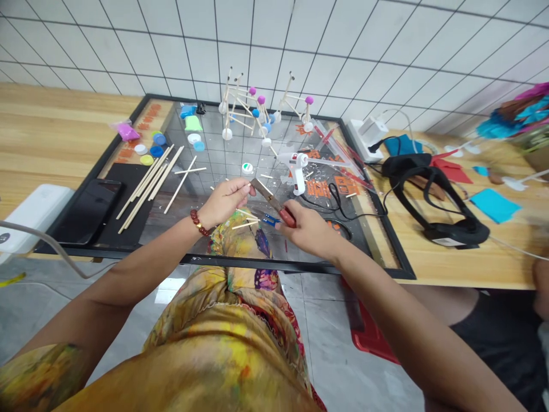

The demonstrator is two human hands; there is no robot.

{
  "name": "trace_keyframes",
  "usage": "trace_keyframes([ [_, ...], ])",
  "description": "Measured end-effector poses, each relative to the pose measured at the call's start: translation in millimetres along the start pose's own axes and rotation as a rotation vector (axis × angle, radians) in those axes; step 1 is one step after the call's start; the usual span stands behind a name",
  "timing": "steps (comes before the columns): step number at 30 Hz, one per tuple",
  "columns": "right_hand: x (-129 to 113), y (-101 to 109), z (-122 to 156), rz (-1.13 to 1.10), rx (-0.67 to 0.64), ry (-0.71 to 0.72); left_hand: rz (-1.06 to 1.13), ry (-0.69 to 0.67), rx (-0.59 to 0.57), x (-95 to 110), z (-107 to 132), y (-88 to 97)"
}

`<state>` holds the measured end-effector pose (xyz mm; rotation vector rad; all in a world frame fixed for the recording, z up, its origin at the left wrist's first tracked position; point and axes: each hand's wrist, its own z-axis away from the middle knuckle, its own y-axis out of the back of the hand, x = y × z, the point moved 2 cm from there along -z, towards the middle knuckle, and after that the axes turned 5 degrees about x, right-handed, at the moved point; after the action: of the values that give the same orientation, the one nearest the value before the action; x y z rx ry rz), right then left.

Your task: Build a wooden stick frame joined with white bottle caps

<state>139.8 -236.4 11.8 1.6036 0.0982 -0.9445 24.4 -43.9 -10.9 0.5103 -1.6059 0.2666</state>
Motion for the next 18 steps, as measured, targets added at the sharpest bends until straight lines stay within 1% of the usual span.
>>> trace_keyframes([
  [5,-9,5,-3,0.162,-0.034,-0.037,0.14,0.116,-0.069,-4,-2,-2.2],
  [10,-15,4,-7,0.299,-0.039,-0.055,0.108,0.175,-0.031,-4,-1,-4.3],
  [14,-15,2,-10,0.375,-0.026,-0.033,0.071,0.22,0.003,-2,2,-5.5],
  [18,-12,2,-11,0.475,-0.006,-0.017,0.088,0.221,0.007,0,3,-5.2],
])
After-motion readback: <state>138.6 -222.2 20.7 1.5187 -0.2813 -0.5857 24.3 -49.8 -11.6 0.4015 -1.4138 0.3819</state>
